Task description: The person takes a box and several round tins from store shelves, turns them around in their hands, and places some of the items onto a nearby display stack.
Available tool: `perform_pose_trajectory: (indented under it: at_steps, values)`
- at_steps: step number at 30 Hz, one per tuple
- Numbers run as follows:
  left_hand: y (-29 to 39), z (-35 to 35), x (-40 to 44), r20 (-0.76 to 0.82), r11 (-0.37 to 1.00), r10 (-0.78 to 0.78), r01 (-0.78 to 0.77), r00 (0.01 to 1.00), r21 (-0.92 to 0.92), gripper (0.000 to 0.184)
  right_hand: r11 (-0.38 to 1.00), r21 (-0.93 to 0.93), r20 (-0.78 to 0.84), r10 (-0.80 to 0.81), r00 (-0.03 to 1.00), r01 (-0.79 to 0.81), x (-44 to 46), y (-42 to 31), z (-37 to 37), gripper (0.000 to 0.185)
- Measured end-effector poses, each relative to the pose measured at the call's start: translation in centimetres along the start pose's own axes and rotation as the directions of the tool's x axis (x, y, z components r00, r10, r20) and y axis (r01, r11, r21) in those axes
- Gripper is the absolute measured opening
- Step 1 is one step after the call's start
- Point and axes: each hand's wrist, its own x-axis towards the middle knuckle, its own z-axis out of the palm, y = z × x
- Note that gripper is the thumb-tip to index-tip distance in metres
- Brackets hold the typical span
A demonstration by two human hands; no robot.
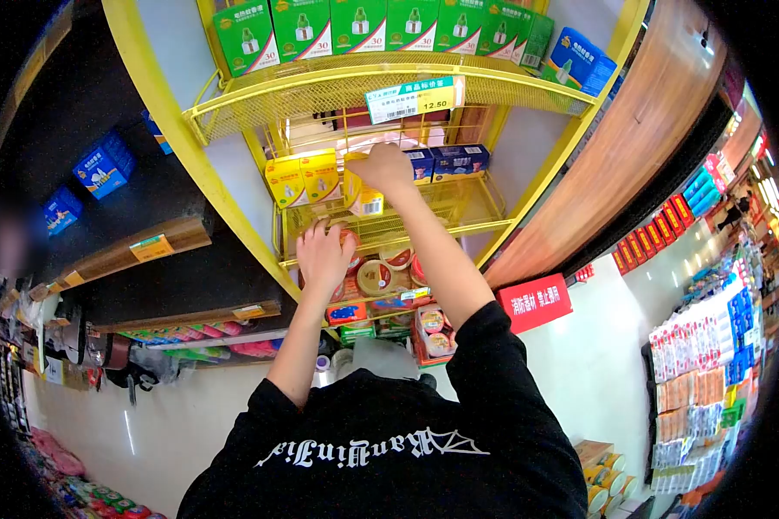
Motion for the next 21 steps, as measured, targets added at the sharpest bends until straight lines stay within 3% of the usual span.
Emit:
perform_pose_trajectory:
  at_steps: [1,3,5,7,11,15,20,21]
  values:
    - [0.0,0.0,0.0,0.000,1.000,-0.001,0.001,1.000,-0.008,0.031,1.000,-0.005,0.000,-0.001,1.000,0.001,0.2,0.7,-0.4,0.060]
    - [0.0,0.1,0.0,0.029,1.000,-0.014,0.014,0.999,-0.009,0.032,0.964,0.175,0.060,-0.213,0.975,0.200,0.8,1.6,-1.4,0.054]
    - [0.0,0.0,0.0,0.059,1.000,-0.021,0.021,0.998,-0.006,0.032,0.961,0.120,0.151,-0.268,0.952,0.251,1.2,1.7,-2.4,0.050]
    - [-0.1,0.0,0.0,0.014,1.000,0.007,-0.007,1.000,-0.009,0.032,0.892,0.284,0.223,-0.420,0.880,0.353,1.8,2.3,-2.3,0.051]
    - [-0.1,-0.1,-0.1,0.008,1.000,0.008,-0.008,1.000,-0.004,0.032,0.854,0.341,0.189,-0.473,0.861,0.394,2.7,2.8,-1.0,0.053]
    - [0.0,-0.2,-0.1,-0.009,1.000,0.010,-0.010,1.000,-0.012,0.032,0.880,0.208,0.150,-0.460,0.875,0.427,2.0,2.4,0.2,0.053]
    - [0.0,-0.3,-0.1,-0.026,1.000,0.024,-0.024,0.999,-0.008,0.031,0.869,-0.002,0.178,-0.486,0.856,0.494,1.2,2.9,1.9,0.067]
    - [0.1,-0.5,-0.1,0.028,0.999,-0.012,0.013,1.000,-0.037,0.033,0.861,-0.066,0.165,-0.490,0.856,0.505,1.1,3.1,1.9,0.068]
